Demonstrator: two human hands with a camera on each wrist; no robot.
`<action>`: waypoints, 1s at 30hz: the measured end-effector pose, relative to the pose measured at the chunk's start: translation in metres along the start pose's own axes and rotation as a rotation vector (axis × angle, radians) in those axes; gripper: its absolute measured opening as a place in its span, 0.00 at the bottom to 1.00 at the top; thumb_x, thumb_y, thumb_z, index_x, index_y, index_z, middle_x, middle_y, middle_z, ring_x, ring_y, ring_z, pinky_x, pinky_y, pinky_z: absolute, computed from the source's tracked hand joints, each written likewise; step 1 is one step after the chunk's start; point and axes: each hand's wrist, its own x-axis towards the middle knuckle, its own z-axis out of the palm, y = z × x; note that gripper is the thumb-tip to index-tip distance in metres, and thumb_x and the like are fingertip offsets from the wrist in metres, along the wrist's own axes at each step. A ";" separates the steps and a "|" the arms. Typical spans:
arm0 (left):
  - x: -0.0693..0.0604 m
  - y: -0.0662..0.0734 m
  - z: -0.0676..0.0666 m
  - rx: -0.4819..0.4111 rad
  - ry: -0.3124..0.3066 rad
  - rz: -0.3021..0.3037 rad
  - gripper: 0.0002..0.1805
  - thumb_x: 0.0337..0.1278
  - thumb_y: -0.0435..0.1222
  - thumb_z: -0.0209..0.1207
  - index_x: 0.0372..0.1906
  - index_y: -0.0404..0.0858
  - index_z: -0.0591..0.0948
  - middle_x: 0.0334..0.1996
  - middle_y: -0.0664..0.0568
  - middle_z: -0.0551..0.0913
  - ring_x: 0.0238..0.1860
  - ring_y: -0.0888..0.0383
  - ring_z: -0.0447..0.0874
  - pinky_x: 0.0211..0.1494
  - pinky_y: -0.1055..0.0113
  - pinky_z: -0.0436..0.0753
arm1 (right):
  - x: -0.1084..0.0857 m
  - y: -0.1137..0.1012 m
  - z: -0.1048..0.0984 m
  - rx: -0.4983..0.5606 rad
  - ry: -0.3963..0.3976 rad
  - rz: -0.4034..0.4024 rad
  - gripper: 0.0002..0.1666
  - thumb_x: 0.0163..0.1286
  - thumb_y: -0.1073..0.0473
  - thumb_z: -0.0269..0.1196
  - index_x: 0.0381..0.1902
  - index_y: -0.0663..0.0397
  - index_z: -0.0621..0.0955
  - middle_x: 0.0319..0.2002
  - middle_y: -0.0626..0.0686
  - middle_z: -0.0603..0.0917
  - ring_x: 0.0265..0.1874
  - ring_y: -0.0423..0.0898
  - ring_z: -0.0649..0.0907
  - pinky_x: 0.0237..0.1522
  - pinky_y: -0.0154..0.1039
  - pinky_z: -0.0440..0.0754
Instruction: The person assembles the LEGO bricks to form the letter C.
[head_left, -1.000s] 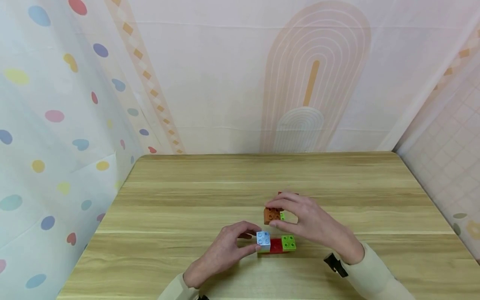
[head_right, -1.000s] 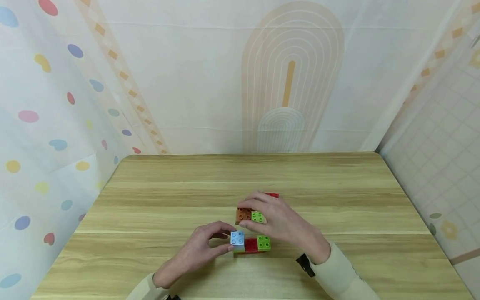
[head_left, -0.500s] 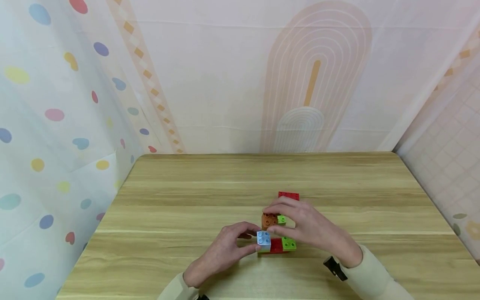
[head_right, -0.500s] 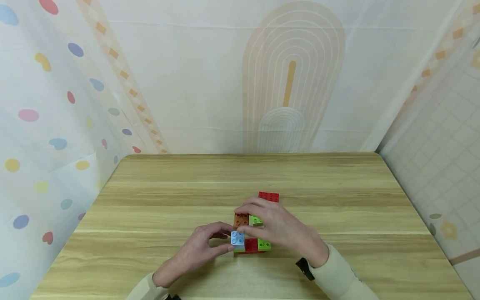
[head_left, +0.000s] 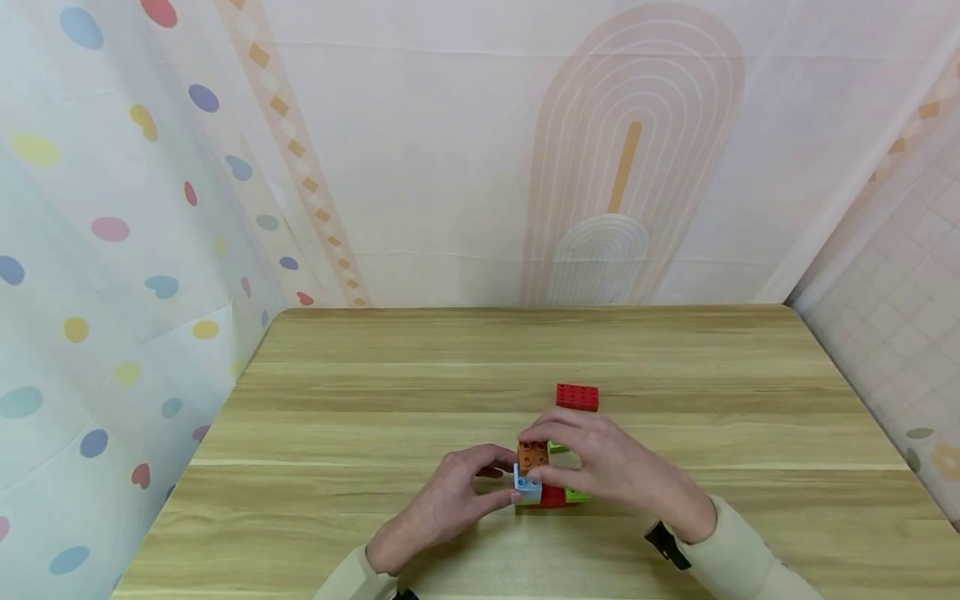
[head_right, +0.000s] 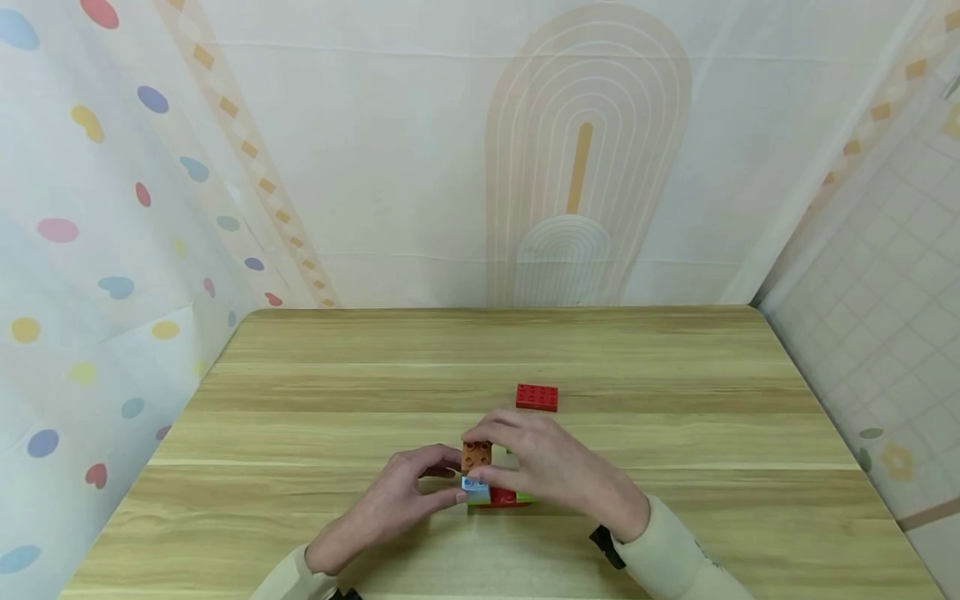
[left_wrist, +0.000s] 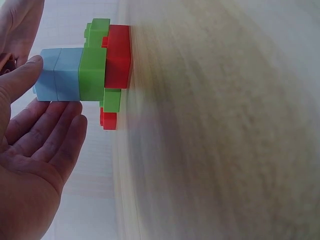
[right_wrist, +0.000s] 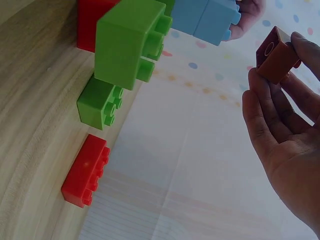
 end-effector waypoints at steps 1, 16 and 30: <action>0.000 0.000 0.000 -0.001 0.000 0.001 0.15 0.67 0.41 0.68 0.55 0.41 0.83 0.50 0.56 0.87 0.52 0.58 0.86 0.58 0.63 0.85 | 0.000 0.000 0.001 -0.006 0.002 -0.008 0.20 0.69 0.55 0.73 0.55 0.57 0.84 0.50 0.46 0.84 0.45 0.38 0.83 0.46 0.32 0.85; 0.000 0.000 0.000 0.006 0.017 0.025 0.16 0.64 0.39 0.70 0.54 0.40 0.83 0.50 0.55 0.88 0.51 0.58 0.86 0.58 0.63 0.85 | -0.001 0.001 0.010 -0.024 -0.031 0.011 0.21 0.69 0.54 0.72 0.56 0.56 0.84 0.49 0.45 0.84 0.45 0.36 0.83 0.45 0.36 0.87; 0.000 -0.001 0.000 0.027 0.006 0.008 0.15 0.66 0.41 0.69 0.54 0.42 0.84 0.49 0.57 0.88 0.51 0.59 0.86 0.57 0.62 0.85 | -0.002 0.001 0.016 0.039 -0.093 0.093 0.21 0.69 0.54 0.72 0.57 0.54 0.84 0.49 0.43 0.84 0.43 0.32 0.81 0.43 0.35 0.87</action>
